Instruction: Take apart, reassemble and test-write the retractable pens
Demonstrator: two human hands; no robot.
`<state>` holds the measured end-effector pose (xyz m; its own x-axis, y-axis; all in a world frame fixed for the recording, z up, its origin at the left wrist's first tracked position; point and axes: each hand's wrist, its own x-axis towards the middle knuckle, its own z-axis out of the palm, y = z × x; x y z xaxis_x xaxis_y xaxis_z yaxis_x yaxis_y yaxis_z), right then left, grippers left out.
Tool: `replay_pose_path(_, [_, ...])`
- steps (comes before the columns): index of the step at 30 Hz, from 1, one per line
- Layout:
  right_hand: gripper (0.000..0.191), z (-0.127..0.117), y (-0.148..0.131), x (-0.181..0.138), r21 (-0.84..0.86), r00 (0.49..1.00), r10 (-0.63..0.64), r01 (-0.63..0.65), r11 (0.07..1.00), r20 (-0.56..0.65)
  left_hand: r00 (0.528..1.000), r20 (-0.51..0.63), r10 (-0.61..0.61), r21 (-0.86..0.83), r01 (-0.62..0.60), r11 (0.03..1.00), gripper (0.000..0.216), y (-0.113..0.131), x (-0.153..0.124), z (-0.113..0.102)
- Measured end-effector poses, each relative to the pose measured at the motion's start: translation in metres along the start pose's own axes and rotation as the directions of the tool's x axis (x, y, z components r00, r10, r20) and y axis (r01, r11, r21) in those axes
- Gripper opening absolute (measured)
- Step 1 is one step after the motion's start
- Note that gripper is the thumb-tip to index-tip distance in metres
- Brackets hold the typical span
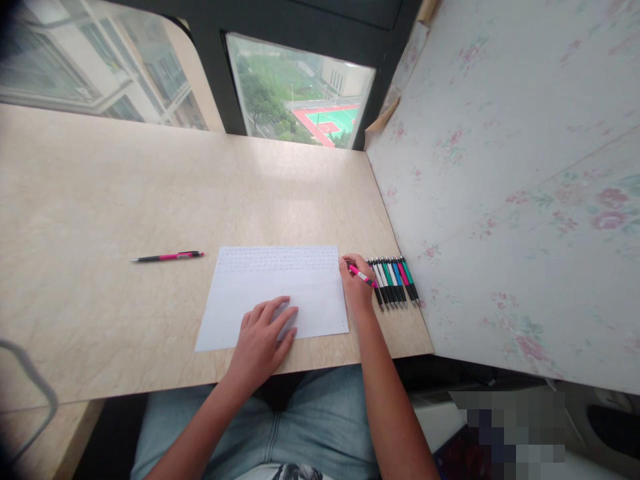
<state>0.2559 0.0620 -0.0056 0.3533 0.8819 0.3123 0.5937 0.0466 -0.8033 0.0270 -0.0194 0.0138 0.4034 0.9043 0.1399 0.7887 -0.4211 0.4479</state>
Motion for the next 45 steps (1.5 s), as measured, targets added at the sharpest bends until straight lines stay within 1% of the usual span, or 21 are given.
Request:
replay_pose_path(2, [0.018, -0.001, -0.002, 0.001, 0.002, 0.997, -0.074, 0.074, 0.997, 0.034, 1.000, -0.003, -0.003, -0.003, 0.003, 1.000, 0.032, 0.000, 0.000, 0.000])
replay_pose_path(4, [0.019, -0.001, -0.002, 0.001, -0.012, 0.990, -0.121, 0.122, 0.992, 0.069, 1.000, 0.000, -0.005, -0.006, 0.005, 1.000, 0.031, 0.000, 0.000, 0.000])
replay_pose_path(8, [0.022, 0.000, 0.001, -0.004, -0.074, 0.988, -0.136, 0.142, 0.987, 0.080, 1.000, -0.008, -0.007, -0.006, 0.007, 1.000, 0.031, 0.000, -0.001, 0.000])
replay_pose_path(10, [0.025, -0.002, 0.002, -0.013, -0.153, 0.981, -0.156, 0.172, 0.973, 0.113, 1.000, -0.016, 0.000, -0.004, 0.000, 1.000, 0.031, 0.001, -0.001, 0.000])
replay_pose_path(12, [0.024, -0.006, 0.000, -0.024, -0.258, 0.969, -0.174, 0.215, 0.942, 0.173, 1.000, -0.015, 0.005, -0.002, -0.005, 1.000, 0.031, 0.001, -0.002, -0.001])
replay_pose_path(15, [0.017, -0.014, -0.007, -0.041, -0.389, 0.956, -0.155, 0.246, 0.888, 0.250, 1.000, -0.012, 0.002, 0.000, -0.002, 1.000, 0.031, 0.001, -0.002, -0.001])
replay_pose_path(17, [0.014, -0.019, -0.013, -0.048, -0.427, 0.948, -0.133, 0.253, 0.868, 0.290, 1.000, -0.017, 0.004, -0.002, -0.004, 1.000, 0.031, 0.001, -0.002, 0.000])
replay_pose_path(20, [0.014, -0.022, -0.021, -0.052, -0.424, 0.940, -0.126, 0.259, 0.868, 0.318, 1.000, -0.029, 0.010, -0.008, -0.011, 1.000, 0.032, 0.000, -0.002, 0.000])
replay_pose_path(24, [0.017, -0.015, -0.032, -0.048, -0.397, 0.930, -0.144, 0.279, 0.874, 0.337, 1.000, -0.020, 0.008, -0.010, -0.008, 1.000, 0.031, 0.001, -0.001, -0.001])
replay_pose_path(27, [0.022, -0.004, -0.041, -0.042, -0.385, 0.893, -0.142, 0.322, 0.865, 0.427, 1.000, -0.018, 0.003, -0.011, -0.003, 1.000, 0.031, 0.002, -0.001, -0.002])
replay_pose_path(29, [0.018, 0.001, -0.045, -0.040, -0.370, 0.869, -0.128, 0.332, 0.868, 0.478, 1.000, -0.026, 0.002, -0.021, -0.003, 1.000, 0.031, 0.002, -0.001, -0.002])
replay_pose_path(31, [0.016, 0.004, -0.048, -0.039, -0.317, 0.861, -0.115, 0.303, 0.899, 0.495, 0.999, -0.042, -0.002, -0.052, -0.001, 0.999, 0.033, 0.000, -0.002, 0.000])
replay_pose_path(32, [0.015, 0.003, -0.049, -0.040, -0.265, 0.862, -0.109, 0.269, 0.926, 0.496, 0.998, -0.059, -0.008, -0.083, 0.003, 0.997, 0.035, -0.001, -0.003, 0.001])
replay_pose_path(35, [0.016, -0.001, -0.052, -0.049, -0.038, 0.860, -0.069, 0.103, 0.994, 0.506, 0.986, -0.150, -0.074, -0.251, 0.034, 0.967, 0.041, -0.004, -0.004, 0.002])
replay_pose_path(37, [0.018, -0.005, -0.055, -0.060, 0.096, 0.850, -0.033, -0.021, 0.995, 0.526, 0.967, -0.188, -0.173, -0.405, 0.084, 0.910, 0.047, -0.004, -0.002, 0.001])
replay_pose_path(38, [0.019, -0.007, -0.056, -0.065, 0.142, 0.843, -0.017, -0.071, 0.987, 0.538, 0.956, -0.182, -0.228, -0.481, 0.115, 0.869, 0.049, -0.003, 0.000, -0.001])
replay_pose_path(40, [0.018, -0.009, -0.059, -0.075, 0.205, 0.831, 0.004, -0.143, 0.968, 0.557, 0.942, -0.131, -0.308, -0.608, 0.169, 0.776, 0.052, 0.000, 0.004, -0.005])
replay_pose_path(42, [0.019, -0.010, -0.061, -0.081, 0.251, 0.822, 0.015, -0.192, 0.949, 0.570, 0.943, -0.087, -0.323, -0.680, 0.181, 0.710, 0.048, 0.003, 0.010, -0.006])
replay_pose_path(45, [0.020, -0.010, -0.061, -0.086, 0.303, 0.818, 0.028, -0.246, 0.921, 0.575, 0.939, -0.073, -0.336, -0.733, 0.178, 0.656, 0.042, 0.004, 0.015, -0.003])
